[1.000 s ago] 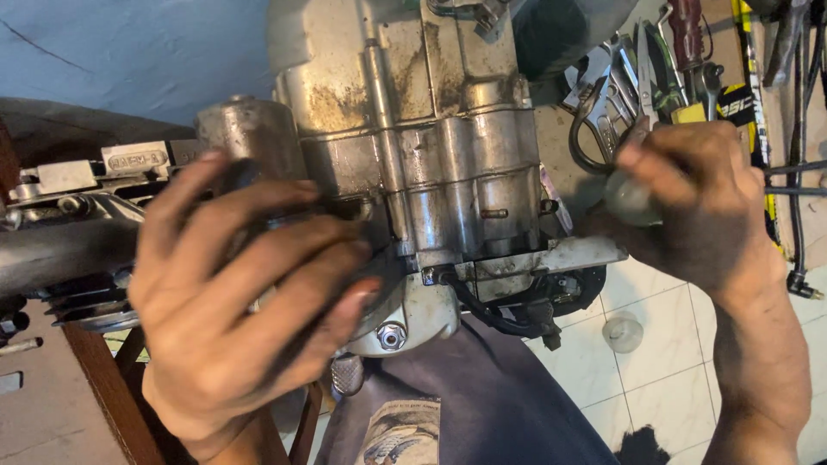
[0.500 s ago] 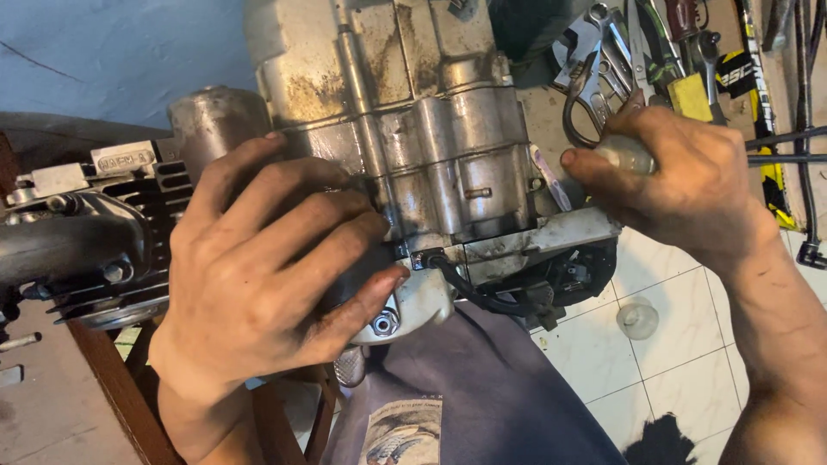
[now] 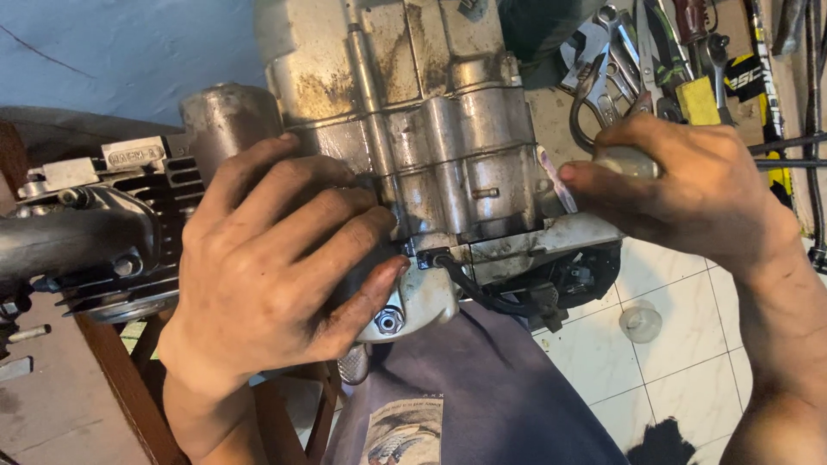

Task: The person scrubs a metallic engine casing with a toothbrush and a cleaning solution. They then apply a liquid from a green bottle and scrub the surface with a yellow brush, repeating the process to clean the engine part.

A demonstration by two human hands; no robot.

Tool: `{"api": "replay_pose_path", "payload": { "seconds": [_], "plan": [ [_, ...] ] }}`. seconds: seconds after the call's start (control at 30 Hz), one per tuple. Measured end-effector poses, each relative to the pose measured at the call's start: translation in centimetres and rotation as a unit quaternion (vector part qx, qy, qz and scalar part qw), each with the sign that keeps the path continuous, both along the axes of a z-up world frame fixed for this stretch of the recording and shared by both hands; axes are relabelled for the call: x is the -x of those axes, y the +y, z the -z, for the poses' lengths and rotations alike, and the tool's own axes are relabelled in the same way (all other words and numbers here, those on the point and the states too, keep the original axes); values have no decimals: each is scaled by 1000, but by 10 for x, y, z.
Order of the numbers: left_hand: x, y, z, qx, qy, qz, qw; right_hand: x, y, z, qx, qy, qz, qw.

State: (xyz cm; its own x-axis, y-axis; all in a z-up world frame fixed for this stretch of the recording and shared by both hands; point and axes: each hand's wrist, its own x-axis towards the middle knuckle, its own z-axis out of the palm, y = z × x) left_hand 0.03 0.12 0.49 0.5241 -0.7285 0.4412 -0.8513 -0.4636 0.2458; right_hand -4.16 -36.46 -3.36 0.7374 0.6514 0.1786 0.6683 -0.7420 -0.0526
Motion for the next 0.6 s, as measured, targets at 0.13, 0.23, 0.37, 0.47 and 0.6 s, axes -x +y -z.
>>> {"api": "replay_pose_path", "payload": {
  "seconds": [0.13, 0.23, 0.37, 0.47, 0.6],
  "plan": [
    [-1, -2, -1, 0, 2, 0, 1000, -2, -22, 9, -4, 6, 13, 1000],
    [-2, -4, -1, -2, 4, -1, 1000, -2, -35, 17, 0, 33, 12, 999],
    [-3, -4, 1, -5, 2, -3, 1000, -6, -48, 32, -42, 61, -15, 997],
    [-2, -5, 2, -12, 1, -9, 1000, -16, -32, 23, -58, 21, 34, 998],
    [-3, -4, 0, -9, 3, -12, 1000, -32, -13, 7, -62, 13, 30, 998]
  ]
}}
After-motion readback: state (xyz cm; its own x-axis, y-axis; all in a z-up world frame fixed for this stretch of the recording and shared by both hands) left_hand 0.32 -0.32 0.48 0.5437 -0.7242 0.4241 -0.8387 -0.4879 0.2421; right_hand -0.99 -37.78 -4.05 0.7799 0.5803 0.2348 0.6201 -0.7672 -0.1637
